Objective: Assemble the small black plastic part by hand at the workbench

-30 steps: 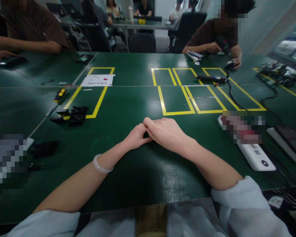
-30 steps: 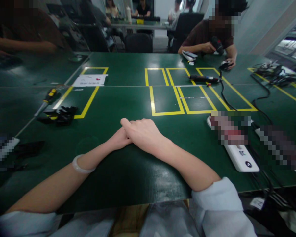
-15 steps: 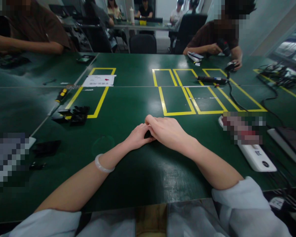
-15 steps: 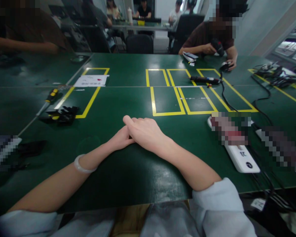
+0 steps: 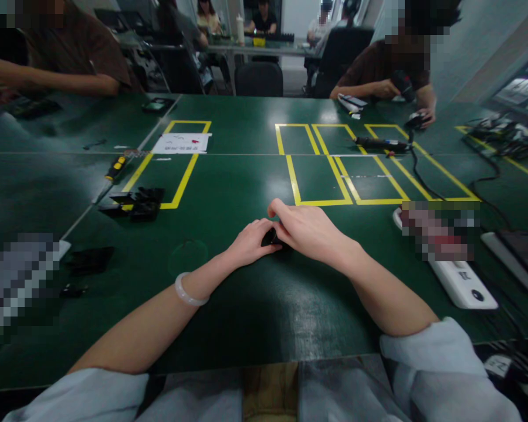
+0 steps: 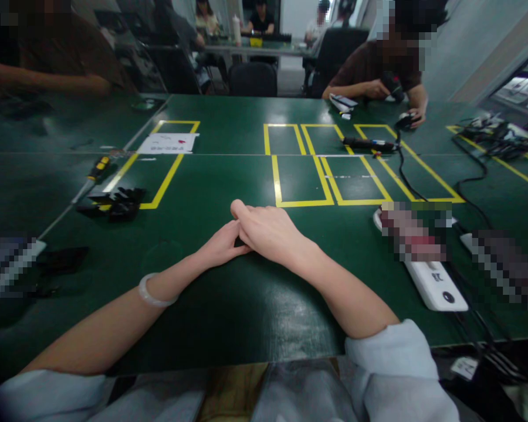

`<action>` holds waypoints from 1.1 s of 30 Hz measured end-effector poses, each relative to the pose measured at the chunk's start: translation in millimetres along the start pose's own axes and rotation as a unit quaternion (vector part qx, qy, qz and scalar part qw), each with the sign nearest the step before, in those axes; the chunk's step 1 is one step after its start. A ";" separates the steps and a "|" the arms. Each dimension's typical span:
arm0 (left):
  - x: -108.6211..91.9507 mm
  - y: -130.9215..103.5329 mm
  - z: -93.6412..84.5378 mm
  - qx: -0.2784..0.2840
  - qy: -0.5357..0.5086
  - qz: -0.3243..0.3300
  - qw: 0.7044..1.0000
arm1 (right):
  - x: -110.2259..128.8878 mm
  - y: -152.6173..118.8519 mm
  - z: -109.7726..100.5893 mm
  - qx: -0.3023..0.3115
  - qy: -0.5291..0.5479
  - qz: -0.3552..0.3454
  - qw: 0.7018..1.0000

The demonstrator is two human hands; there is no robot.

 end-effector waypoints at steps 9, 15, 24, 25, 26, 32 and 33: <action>0.1 -0.9 -1.3 -0.006 -0.007 0.002 1.000 | -4.5 0.6 -1.1 -0.004 0.014 0.008 1.000; -2.3 -1.0 -2.9 -0.003 0.000 -0.002 1.000 | -7.5 0.3 -1.5 -0.007 0.020 0.010 1.000; -0.4 -0.9 -1.8 -0.006 -0.001 0.005 1.000 | -5.8 0.3 -1.1 -0.013 0.031 0.000 0.999; -0.3 -0.9 -1.8 -0.007 -0.002 0.004 1.000 | -5.4 0.8 -0.8 -0.010 0.027 0.000 1.000; -0.5 -0.9 -1.9 -0.008 -0.001 0.003 1.000 | -5.1 1.4 -0.4 -0.006 0.019 0.002 1.000; -0.8 -1.5 -1.9 -0.003 0.010 -0.014 1.000 | -2.8 2.8 3.0 0.016 -0.014 0.010 1.000; -0.9 -1.7 -2.2 -0.006 0.011 -0.014 1.000 | -1.7 2.5 2.8 0.013 -0.004 0.003 1.000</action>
Point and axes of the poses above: each hand's wrist, its own y-axis towards the middle knuckle, its own z-axis out of the palm, x = y × z, the point moved 5 cm from there along y, towards the middle knuckle, and after that the axes turned 2 degrees about -z, right-handed, at the moved point
